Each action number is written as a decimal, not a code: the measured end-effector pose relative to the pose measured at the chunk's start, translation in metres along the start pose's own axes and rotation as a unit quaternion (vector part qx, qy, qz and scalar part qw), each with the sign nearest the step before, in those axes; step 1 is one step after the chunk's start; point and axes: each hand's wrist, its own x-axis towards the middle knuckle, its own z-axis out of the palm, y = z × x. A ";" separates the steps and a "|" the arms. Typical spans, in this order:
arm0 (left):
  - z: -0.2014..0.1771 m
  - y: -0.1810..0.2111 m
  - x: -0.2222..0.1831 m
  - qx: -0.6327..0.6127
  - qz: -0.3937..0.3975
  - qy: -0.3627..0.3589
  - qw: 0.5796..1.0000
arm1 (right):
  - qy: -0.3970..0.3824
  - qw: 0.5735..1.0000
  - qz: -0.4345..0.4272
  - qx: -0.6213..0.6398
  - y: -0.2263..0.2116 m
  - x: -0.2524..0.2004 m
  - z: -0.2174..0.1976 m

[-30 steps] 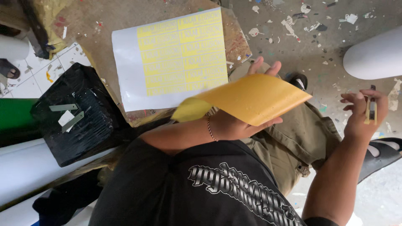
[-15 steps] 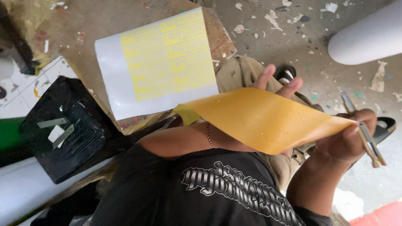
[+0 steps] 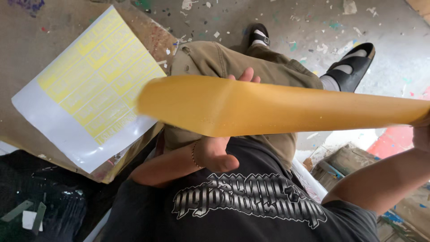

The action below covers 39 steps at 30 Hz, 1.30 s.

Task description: The person uses a craft knife to carefully cut and remove small unwanted pieces from a yellow sticker sheet. They then peel off a protective backing from the sheet.

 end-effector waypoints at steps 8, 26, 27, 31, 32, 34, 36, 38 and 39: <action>-0.022 -0.007 0.018 -0.142 -0.003 0.107 0.984 | -0.020 0.998 -0.006 0.064 0.018 -0.003 0.015; -0.033 -0.011 0.014 -0.124 -0.019 0.173 0.977 | -0.017 0.985 -0.054 0.164 0.023 -0.024 0.079; -0.034 -0.011 0.014 -0.119 -0.018 0.170 0.978 | 0.002 0.984 -0.048 0.170 0.021 -0.024 0.081; -0.035 -0.005 0.016 -0.137 -0.021 0.189 0.972 | 0.010 0.980 -0.053 0.189 0.012 -0.026 0.088; -0.035 -0.004 0.017 -0.136 -0.020 0.189 0.972 | 0.007 0.980 -0.054 0.192 0.007 -0.028 0.091; -0.036 -0.002 0.019 -0.134 -0.018 0.190 0.973 | 0.002 0.979 -0.053 0.197 -0.003 -0.032 0.099; -0.037 0.001 0.020 -0.128 -0.016 0.193 0.973 | -0.007 0.977 -0.060 0.205 -0.013 -0.034 0.113; -0.038 0.003 0.021 -0.119 -0.011 0.195 0.973 | -0.008 0.977 -0.061 0.203 -0.023 -0.038 0.126; -0.038 0.004 0.021 -0.115 -0.008 0.197 0.974 | -0.005 0.979 -0.056 0.197 -0.028 -0.040 0.132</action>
